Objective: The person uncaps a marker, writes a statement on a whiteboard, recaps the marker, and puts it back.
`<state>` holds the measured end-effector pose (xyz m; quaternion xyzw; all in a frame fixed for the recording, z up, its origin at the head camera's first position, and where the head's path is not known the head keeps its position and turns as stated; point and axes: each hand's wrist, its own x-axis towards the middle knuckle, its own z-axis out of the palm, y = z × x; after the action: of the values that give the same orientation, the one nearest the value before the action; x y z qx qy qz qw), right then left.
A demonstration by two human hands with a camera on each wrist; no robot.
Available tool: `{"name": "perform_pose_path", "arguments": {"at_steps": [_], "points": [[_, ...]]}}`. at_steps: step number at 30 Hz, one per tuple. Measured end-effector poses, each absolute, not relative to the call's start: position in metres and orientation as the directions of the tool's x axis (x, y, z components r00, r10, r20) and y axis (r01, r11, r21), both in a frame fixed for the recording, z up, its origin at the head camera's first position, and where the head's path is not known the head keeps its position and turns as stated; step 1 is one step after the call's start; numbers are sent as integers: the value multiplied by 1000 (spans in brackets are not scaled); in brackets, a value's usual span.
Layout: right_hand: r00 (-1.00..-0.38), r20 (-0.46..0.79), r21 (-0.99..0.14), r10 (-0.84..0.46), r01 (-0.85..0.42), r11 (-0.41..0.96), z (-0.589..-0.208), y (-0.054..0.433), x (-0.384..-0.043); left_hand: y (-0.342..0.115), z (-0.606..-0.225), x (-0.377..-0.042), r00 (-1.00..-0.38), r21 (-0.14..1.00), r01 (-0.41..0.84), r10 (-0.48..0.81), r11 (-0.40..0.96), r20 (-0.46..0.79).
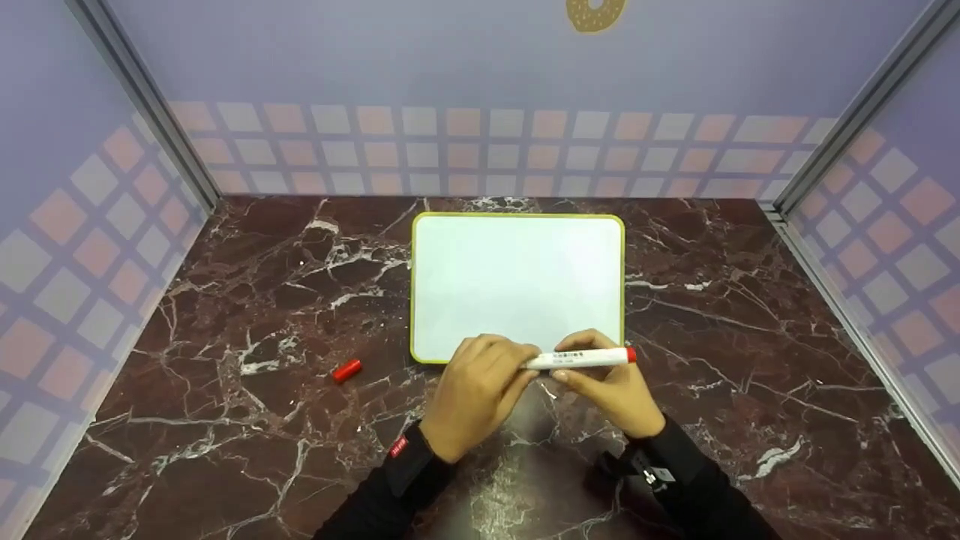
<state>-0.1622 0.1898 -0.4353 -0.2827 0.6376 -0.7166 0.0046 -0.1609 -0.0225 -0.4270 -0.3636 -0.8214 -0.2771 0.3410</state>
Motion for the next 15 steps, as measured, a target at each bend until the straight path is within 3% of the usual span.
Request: {"name": "perform_pose_path", "arguments": {"at_steps": [4,15], "points": [[-819,438,-899,-372,-388,-203,-438,183,-159,-18,-429,-158,-486,191,800,427,569,763],[-837,461,-885,-295,-408,-225,-441,177,-157,-16,-431,-158,-493,182,798,448,575,746]]}}
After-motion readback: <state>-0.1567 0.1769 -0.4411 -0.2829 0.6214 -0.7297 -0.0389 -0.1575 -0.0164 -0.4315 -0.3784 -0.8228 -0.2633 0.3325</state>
